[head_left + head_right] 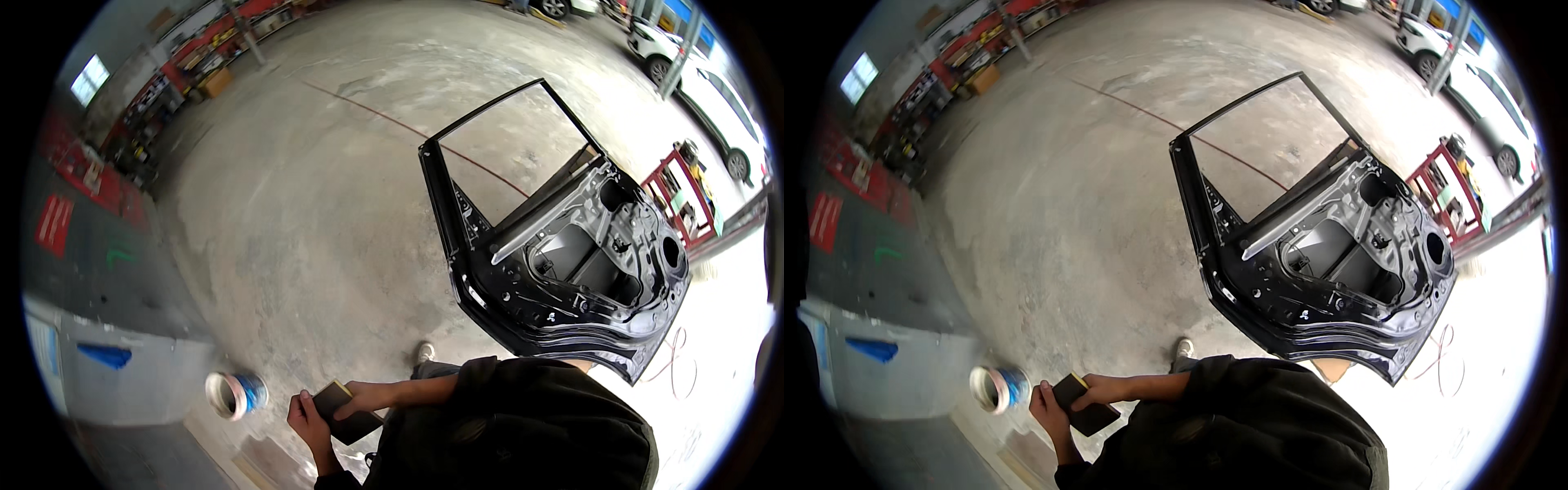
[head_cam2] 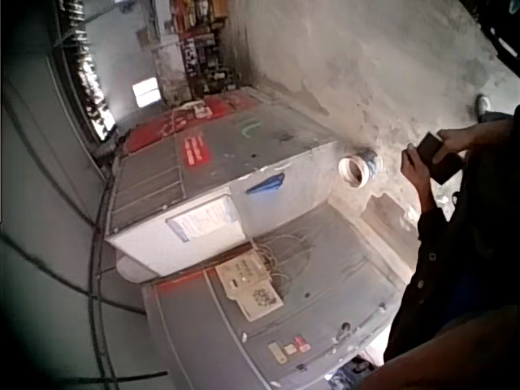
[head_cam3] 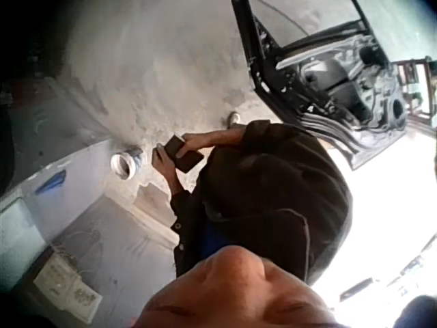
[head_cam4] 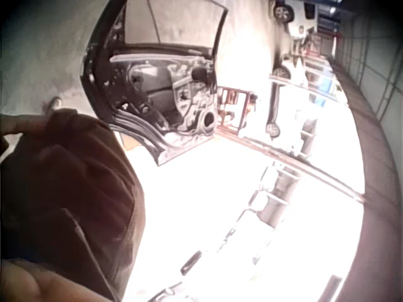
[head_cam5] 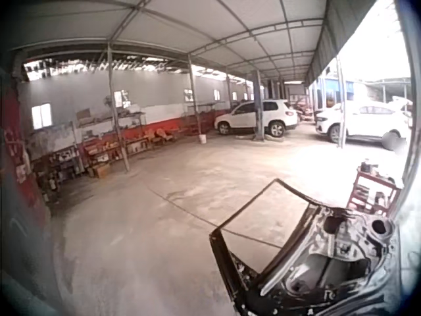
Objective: The person sands the surface of a detached car door using a sanding block. They move around the door to reach different areas, including edges and flat surfaces, and briefly use an air hose to blow off dust before continuing to sand.
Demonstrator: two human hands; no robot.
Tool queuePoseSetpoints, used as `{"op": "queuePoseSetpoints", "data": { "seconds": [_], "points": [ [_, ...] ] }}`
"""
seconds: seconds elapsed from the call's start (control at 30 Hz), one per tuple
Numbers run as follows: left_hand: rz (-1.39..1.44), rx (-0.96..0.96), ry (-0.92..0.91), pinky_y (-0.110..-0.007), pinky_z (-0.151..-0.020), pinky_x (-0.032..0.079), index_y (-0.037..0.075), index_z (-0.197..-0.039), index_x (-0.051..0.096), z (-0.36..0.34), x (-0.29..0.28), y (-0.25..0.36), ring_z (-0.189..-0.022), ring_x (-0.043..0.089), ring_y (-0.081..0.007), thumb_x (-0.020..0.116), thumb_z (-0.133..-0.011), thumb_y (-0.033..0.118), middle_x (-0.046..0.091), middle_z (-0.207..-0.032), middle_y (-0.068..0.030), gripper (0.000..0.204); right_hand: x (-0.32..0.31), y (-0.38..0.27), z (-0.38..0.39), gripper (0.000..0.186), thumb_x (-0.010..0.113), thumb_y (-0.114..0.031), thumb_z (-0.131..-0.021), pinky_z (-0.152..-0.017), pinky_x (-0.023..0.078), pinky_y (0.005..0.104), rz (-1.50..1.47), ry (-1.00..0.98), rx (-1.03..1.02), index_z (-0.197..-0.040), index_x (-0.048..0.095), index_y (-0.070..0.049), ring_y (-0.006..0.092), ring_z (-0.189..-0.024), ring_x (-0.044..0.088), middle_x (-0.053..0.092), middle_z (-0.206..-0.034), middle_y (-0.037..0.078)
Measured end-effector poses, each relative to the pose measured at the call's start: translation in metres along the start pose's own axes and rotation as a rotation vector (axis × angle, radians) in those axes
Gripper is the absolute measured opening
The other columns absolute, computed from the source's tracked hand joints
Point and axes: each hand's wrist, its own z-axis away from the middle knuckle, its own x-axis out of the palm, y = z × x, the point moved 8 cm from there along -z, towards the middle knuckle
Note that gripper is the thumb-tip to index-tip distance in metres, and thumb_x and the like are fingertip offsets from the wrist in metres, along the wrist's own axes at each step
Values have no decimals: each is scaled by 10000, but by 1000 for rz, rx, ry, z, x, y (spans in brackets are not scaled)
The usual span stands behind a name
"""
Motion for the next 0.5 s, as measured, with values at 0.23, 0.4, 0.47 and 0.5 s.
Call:
{"op": "queuePoseSetpoints", "data": {
  "seconds": [0.23, 0.4, 0.47, 0.5],
  "points": [
    [152, -61, -138, -319, -587, 391, -17, -756, 532, -174, 81, -9, -658, 424, -108, 541, -1094, 280, 498, -660, -8, 450, -113, -95, -52, 529, 739, -331, -899, -825, 536, 320, -80, 286, -94, -1249, 643, 53, 170, -928, 670, 729, -1040, 97],
    [90, 123, -426, -339, -591, 417, -36, -761, 548, -287, 184, 19, -657, 446, -127, 537, -1096, 280, 526, -663, -33, 460, -218, -141, -69, 543, 742, -330, -898, -840, 539, 332, -147, 582, -264, -1269, 628, 50, 177, -964, 669, 718, -1085, 114],
    [-10, 336, -562, -348, -586, 420, -38, -763, 546, -329, 225, 48, -652, 455, -129, 543, -1090, 269, 539, -655, -48, 448, -254, -156, -76, 530, 746, -314, -902, -847, 539, 332, -258, 681, -301, -1270, 629, 48, 173, -972, 668, 718, -1086, 114],
    [-52, 442, -627, -352, -584, 422, -40, -764, 545, -341, 247, 63, -650, 459, -130, 546, -1086, 264, 545, -651, -56, 442, -269, -160, -78, 518, 749, -305, -904, -847, 540, 332, -260, 749, -345, -1268, 630, 44, 172, -972, 667, 719, -1081, 111]
  ]
}}
